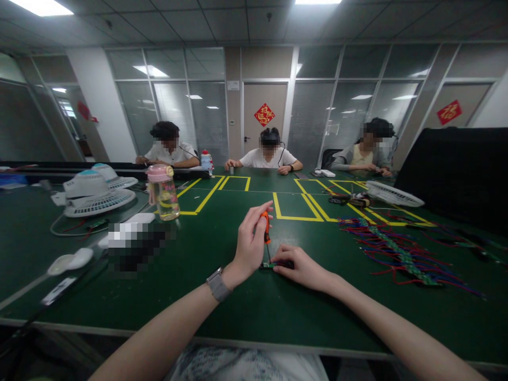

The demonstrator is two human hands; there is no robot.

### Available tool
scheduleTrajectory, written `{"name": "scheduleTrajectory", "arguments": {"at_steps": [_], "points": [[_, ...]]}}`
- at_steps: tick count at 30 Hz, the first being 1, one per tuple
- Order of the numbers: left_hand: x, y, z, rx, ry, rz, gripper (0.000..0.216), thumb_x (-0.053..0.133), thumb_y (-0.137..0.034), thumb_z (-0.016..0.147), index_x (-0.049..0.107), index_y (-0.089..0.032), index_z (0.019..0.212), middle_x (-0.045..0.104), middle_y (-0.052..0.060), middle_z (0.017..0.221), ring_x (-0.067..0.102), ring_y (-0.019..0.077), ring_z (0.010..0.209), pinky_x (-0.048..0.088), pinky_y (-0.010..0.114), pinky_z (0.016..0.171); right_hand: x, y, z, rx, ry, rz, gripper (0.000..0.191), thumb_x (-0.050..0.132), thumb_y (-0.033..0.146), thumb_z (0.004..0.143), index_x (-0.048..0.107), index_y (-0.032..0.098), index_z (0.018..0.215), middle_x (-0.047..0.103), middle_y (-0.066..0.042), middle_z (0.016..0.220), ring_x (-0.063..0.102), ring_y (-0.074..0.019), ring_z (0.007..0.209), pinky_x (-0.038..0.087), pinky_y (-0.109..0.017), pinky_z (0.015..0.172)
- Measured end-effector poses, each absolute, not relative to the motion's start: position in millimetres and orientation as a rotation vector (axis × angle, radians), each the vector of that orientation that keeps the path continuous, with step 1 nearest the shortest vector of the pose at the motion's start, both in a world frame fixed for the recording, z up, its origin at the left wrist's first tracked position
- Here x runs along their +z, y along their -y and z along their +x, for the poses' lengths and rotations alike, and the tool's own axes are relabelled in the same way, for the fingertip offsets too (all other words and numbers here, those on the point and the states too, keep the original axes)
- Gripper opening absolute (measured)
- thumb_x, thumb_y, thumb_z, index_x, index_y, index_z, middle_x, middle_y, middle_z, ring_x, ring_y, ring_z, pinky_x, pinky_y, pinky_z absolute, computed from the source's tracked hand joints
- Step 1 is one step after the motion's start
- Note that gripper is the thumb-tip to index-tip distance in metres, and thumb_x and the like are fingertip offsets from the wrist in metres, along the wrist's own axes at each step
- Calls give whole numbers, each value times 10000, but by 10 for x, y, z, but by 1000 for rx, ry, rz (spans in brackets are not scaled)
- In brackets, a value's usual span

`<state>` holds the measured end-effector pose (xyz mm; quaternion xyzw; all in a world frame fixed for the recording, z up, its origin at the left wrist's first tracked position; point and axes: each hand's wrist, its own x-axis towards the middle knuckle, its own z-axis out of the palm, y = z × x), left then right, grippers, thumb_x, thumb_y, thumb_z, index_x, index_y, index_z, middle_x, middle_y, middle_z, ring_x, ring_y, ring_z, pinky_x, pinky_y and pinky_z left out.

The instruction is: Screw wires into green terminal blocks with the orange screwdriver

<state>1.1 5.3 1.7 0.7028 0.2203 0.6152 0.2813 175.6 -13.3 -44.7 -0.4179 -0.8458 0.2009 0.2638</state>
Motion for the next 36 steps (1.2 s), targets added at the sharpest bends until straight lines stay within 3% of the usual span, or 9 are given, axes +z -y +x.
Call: {"name": "scheduleTrajectory", "arguments": {"at_steps": [4,12,18,22,28,36], "points": [[9,-58,34,1619,-582,1837,332,452,-286,982,569,-225,1287,646,81,1177,656,166,954,541,282,790,-444,142,1753,546,2279,-1131,171,652,169,852,743,164,996,623,-55,904,608,-169,809,478,-268,741],[34,-42,20,1751,-708,1984,164,633,-252,883,686,-214,1033,604,28,920,584,136,831,485,239,740,-468,122,1762,515,2299,-1137,176,645,188,860,740,172,1007,611,-50,894,602,-169,793,476,-277,739],[9,-55,13,1622,-620,1895,342,392,-275,1001,588,-241,1279,625,71,1139,619,158,944,513,260,786,-471,130,1770,521,2299,-1122,169,641,190,864,740,183,1000,615,-45,899,602,-161,794,475,-265,734],[9,-60,22,1584,-606,1866,354,430,-283,991,551,-236,1320,635,80,1193,647,169,975,529,269,801,-466,135,1769,521,2302,-1129,170,644,188,862,742,176,1000,617,-49,895,603,-163,798,474,-263,734],[30,-51,29,1663,-651,1968,253,568,-265,925,646,-235,1165,631,45,1018,617,147,898,516,237,758,-471,135,1765,513,2300,-1132,160,643,198,862,741,181,988,608,-44,894,603,-162,789,479,-271,735],[44,-35,14,1729,-678,2033,141,609,-248,897,661,-214,1024,584,34,946,578,148,866,483,251,752,-467,139,1767,507,2307,-1130,159,640,203,867,739,184,990,614,-45,901,605,-166,798,481,-276,740]]}}
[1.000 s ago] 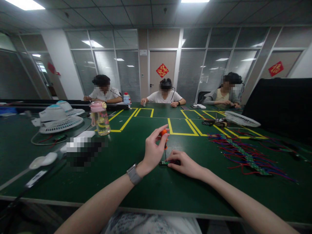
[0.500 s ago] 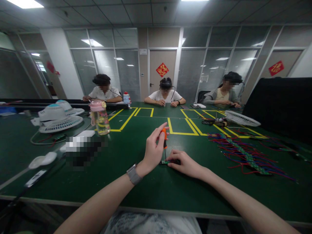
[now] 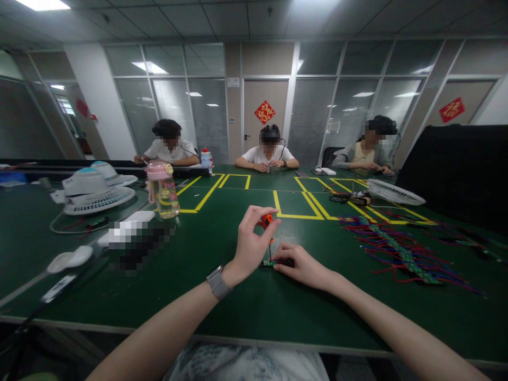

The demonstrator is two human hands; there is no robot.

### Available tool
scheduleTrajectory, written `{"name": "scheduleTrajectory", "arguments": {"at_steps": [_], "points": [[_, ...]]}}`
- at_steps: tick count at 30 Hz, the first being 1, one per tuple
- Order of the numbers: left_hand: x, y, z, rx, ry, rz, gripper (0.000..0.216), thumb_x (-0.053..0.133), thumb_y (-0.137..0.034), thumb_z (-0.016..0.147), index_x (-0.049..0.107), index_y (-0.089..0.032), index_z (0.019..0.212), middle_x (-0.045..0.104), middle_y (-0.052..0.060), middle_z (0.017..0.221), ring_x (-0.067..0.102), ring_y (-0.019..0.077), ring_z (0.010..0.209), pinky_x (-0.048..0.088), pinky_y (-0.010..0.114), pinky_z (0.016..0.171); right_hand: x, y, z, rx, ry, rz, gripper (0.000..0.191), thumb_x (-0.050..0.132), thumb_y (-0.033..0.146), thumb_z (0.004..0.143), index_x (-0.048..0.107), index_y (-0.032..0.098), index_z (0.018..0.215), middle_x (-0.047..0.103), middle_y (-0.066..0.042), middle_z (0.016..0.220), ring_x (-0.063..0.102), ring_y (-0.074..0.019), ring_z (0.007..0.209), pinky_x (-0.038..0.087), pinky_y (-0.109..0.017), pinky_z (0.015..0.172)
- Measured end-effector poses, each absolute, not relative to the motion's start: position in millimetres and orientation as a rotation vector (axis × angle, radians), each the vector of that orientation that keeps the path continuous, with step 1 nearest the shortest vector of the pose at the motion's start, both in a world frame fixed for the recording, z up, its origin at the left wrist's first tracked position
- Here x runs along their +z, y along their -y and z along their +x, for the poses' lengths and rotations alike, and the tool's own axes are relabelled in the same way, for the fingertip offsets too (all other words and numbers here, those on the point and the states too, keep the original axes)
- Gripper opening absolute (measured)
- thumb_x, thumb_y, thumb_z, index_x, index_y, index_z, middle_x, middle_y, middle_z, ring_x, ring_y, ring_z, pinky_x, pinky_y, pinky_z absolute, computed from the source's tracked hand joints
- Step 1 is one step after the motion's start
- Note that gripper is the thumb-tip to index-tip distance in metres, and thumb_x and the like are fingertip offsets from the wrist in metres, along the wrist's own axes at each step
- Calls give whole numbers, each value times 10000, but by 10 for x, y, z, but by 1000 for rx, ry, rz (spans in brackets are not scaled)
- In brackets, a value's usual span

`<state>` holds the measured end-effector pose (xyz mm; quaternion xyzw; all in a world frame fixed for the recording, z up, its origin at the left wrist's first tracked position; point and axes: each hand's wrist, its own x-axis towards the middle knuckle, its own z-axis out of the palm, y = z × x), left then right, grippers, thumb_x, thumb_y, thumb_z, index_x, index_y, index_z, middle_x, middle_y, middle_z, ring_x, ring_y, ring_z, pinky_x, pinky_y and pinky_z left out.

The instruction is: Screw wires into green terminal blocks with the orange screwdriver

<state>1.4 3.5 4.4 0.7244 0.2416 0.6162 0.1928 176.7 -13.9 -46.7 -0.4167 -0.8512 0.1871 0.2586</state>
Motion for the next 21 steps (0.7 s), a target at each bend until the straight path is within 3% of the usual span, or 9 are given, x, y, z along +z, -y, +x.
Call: {"name": "scheduleTrajectory", "arguments": {"at_steps": [6,21], "points": [[25,-21,23,1628,-647,1953,270,450,-265,977,624,-237,1182,578,58,1039,582,153,892,498,248,748,-455,145,1761,488,2315,-1134,165,639,186,864,740,173,994,611,-47,888,597,-165,790,475,-269,729],[14,-26,46,1458,-586,1954,308,444,-263,970,523,-248,1267,605,55,1086,607,129,834,519,235,732,-479,135,1769,508,2306,-1113,150,631,211,867,738,180,967,607,-42,887,589,-156,754,488,-272,704]]}}
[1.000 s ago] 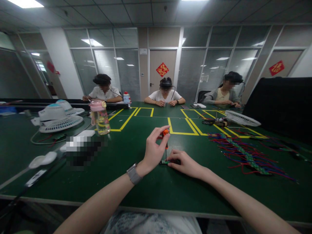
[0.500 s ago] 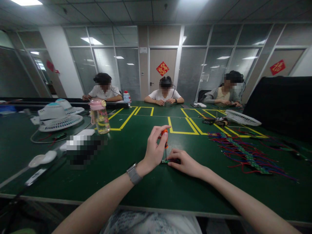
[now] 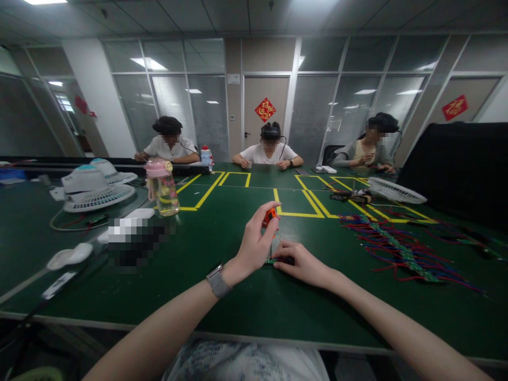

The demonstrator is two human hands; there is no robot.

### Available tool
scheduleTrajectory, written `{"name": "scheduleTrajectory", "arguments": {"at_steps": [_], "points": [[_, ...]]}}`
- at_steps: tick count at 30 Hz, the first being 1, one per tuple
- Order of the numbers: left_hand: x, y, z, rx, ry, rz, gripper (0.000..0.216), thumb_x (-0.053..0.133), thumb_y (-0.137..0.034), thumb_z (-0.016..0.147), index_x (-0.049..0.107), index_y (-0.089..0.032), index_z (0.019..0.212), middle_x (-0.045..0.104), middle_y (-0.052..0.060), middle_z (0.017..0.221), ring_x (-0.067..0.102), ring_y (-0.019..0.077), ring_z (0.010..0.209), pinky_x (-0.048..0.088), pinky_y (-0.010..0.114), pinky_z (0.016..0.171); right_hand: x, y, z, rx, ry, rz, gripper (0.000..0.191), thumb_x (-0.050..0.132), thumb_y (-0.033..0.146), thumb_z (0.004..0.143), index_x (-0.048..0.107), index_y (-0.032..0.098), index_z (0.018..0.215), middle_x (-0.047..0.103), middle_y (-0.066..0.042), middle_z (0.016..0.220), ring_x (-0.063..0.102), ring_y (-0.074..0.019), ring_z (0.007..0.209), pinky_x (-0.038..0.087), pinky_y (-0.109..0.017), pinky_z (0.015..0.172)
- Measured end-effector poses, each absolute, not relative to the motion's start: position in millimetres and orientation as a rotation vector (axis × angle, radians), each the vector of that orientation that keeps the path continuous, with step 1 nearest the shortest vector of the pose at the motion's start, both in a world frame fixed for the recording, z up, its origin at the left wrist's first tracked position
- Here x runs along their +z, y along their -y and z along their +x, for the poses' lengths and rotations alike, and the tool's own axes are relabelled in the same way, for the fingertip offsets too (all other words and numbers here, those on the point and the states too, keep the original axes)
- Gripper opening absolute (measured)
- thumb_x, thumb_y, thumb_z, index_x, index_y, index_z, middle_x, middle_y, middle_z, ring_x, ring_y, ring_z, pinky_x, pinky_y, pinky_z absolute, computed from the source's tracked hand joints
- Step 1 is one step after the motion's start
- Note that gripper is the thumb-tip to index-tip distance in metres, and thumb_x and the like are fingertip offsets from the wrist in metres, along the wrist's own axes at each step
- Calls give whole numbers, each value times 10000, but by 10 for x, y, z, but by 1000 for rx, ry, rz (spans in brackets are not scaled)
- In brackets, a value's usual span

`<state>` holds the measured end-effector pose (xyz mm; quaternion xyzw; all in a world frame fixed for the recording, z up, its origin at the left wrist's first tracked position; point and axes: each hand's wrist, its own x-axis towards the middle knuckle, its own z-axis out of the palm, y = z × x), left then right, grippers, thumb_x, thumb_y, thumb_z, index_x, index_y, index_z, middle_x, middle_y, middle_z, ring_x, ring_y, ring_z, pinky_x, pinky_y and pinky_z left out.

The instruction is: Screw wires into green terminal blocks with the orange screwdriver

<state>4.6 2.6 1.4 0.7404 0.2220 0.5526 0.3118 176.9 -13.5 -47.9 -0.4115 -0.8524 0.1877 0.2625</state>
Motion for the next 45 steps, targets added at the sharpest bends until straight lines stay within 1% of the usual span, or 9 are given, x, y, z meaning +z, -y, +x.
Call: {"name": "scheduleTrajectory", "arguments": {"at_steps": [4,9,13,18,26,29,34,42,45], "points": [[20,-16,37,1405,-555,2036,324,425,-265,976,491,-239,1292,608,41,999,602,120,758,518,237,701,-486,126,1775,521,2298,-1106,155,630,222,869,738,180,973,628,-52,915,605,-162,771,505,-282,722],[2,45,23,1308,-547,2358,395,432,-247,971,423,-243,1365,627,38,979,605,147,786,507,284,775,-516,102,1787,568,2271,-1028,143,616,204,869,725,171,956,685,-65,952,638,-197,859,515,-323,808],[-34,121,65,1158,-427,2586,444,439,-215,958,395,-267,1398,638,40,1002,619,162,831,504,281,790,-585,89,1797,570,2188,-1044,109,561,139,839,666,139,869,687,-77,888,632,-204,819,528,-310,740],[-52,191,118,1058,-342,2674,457,420,-199,957,405,-272,1408,640,44,995,624,166,850,503,265,775,-632,89,1805,485,2190,-1051,139,524,92,806,635,173,788,660,-71,873,604,-189,800,514,-273,696],[66,28,-6,1407,-540,2318,390,401,-242,987,475,-228,1370,598,94,1150,614,184,989,501,313,892,-494,113,1778,538,2294,-1074,156,598,236,881,725,165,937,659,-64,895,610,-186,789,513,-315,749],[83,-83,-35,1520,-645,2085,350,361,-268,1006,555,-209,1291,625,92,1143,636,181,970,516,312,867,-461,122,1787,518,2319,-1105,167,609,242,889,737,176,973,638,-59,897,608,-174,791,494,-290,735],[68,-123,-5,1579,-628,1804,334,415,-306,990,585,-208,1260,637,89,1145,665,172,922,559,280,756,-454,133,1791,523,2318,-1102,179,611,237,892,739,186,1005,633,-54,915,610,-168,804,476,-265,715],[77,-54,5,1713,-714,1946,171,612,-275,895,690,-223,1038,566,41,977,588,146,900,507,239,760,-457,136,1784,531,2298,-1123,178,626,219,879,740,171,1007,634,-54,900,607,-167,789,474,-266,715],[66,-72,-3,1741,-762,1948,199,552,-285,931,693,-225,1059,542,48,1001,576,144,899,503,245,767,-464,133,1790,535,2302,-1129,177,626,216,877,740,167,1003,631,-55,894,604,-167,783,472,-267,709]]}}
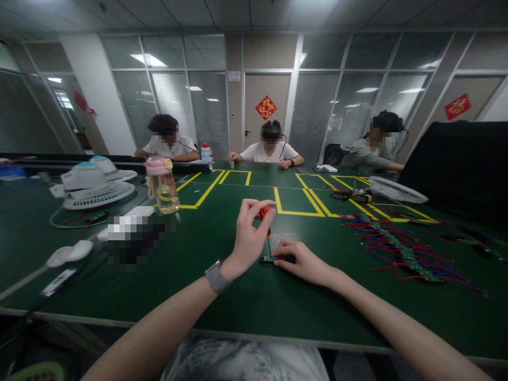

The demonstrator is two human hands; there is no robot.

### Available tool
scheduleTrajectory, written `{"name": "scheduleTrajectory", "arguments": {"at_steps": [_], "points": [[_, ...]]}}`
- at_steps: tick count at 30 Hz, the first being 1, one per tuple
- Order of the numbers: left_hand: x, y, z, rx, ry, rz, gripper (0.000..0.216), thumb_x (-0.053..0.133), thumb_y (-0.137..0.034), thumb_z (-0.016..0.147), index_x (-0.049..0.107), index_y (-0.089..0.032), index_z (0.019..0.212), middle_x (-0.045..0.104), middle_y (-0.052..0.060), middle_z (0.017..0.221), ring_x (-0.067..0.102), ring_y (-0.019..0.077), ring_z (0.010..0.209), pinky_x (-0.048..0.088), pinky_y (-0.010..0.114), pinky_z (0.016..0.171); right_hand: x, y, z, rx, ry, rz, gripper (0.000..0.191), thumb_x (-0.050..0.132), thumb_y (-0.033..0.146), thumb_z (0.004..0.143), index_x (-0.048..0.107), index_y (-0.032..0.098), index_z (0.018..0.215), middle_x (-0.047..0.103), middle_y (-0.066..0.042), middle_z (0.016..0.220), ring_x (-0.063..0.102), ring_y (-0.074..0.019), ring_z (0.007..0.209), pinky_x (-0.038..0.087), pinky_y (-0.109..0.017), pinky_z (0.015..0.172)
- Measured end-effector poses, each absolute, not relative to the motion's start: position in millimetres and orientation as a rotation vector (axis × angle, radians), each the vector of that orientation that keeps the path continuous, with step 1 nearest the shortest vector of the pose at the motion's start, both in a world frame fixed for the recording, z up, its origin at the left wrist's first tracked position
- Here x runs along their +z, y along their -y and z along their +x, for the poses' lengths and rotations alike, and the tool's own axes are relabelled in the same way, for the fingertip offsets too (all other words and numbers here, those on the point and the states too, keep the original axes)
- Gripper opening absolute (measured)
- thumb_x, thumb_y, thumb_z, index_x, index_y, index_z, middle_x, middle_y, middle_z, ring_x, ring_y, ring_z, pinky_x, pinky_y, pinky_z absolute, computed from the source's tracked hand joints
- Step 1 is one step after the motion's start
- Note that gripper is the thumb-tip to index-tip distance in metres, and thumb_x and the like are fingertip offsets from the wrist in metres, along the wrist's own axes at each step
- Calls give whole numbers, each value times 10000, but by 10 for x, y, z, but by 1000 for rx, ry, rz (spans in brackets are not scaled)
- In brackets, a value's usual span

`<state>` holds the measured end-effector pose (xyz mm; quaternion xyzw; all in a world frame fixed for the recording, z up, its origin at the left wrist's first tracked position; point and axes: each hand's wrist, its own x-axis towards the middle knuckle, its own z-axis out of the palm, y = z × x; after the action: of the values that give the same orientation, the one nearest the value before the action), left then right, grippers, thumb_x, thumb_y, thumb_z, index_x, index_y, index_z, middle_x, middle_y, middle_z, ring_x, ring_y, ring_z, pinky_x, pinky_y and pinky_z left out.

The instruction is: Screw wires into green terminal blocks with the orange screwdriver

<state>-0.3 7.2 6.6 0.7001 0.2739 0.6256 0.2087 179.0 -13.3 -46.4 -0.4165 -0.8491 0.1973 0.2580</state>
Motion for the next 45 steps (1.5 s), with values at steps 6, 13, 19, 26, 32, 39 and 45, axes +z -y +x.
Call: {"name": "scheduleTrajectory", "arguments": {"at_steps": [6,13,19,26,32,39,45], "points": [[69,-103,0,1657,-653,1848,308,432,-241,982,619,-216,1225,627,70,1154,630,162,993,508,283,850,-454,135,1787,535,2312,-1111,173,619,215,883,738,169,999,629,-54,893,603,-166,782,472,-266,709],[86,-105,-5,1761,-728,1893,135,663,-235,852,710,-207,976,583,31,938,593,136,850,497,232,738,-441,140,1778,548,2294,-1118,170,623,205,877,739,164,995,639,-64,905,612,-177,797,484,-279,732],[74,-104,-10,1675,-679,1902,290,440,-246,977,645,-221,1180,602,64,1091,606,147,937,499,260,811,-469,129,1789,533,2298,-1101,167,621,209,879,732,177,999,634,-57,905,614,-170,793,485,-273,733],[103,-93,-42,1730,-754,2105,196,580,-226,909,667,-203,1083,612,35,929,589,147,847,475,262,771,-503,134,1784,455,2253,-1103,118,666,185,835,638,167,948,612,-15,808,564,-151,712,462,-254,661],[76,-131,-43,1659,-818,2045,275,449,-221,961,604,-210,1187,611,55,1048,605,156,938,489,282,829,-516,142,1796,404,2297,-994,56,612,167,878,650,179,919,621,-33,868,586,-154,772,474,-254,710],[10,-185,5,1602,-792,1825,336,550,-273,917,562,-224,1249,670,45,1039,697,136,781,559,232,667,-532,127,1823,316,2326,-956,91,624,166,881,701,179,927,684,-58,886,639,-175,826,499,-266,751],[34,-223,-1,1637,-866,1659,332,647,-294,843,611,-196,1159,657,2,856,691,121,660,567,209,589,-567,93,1853,198,2372,-862,156,579,199,922,732,177,936,715,-82,909,650,-188,857,513,-285,774]]}}
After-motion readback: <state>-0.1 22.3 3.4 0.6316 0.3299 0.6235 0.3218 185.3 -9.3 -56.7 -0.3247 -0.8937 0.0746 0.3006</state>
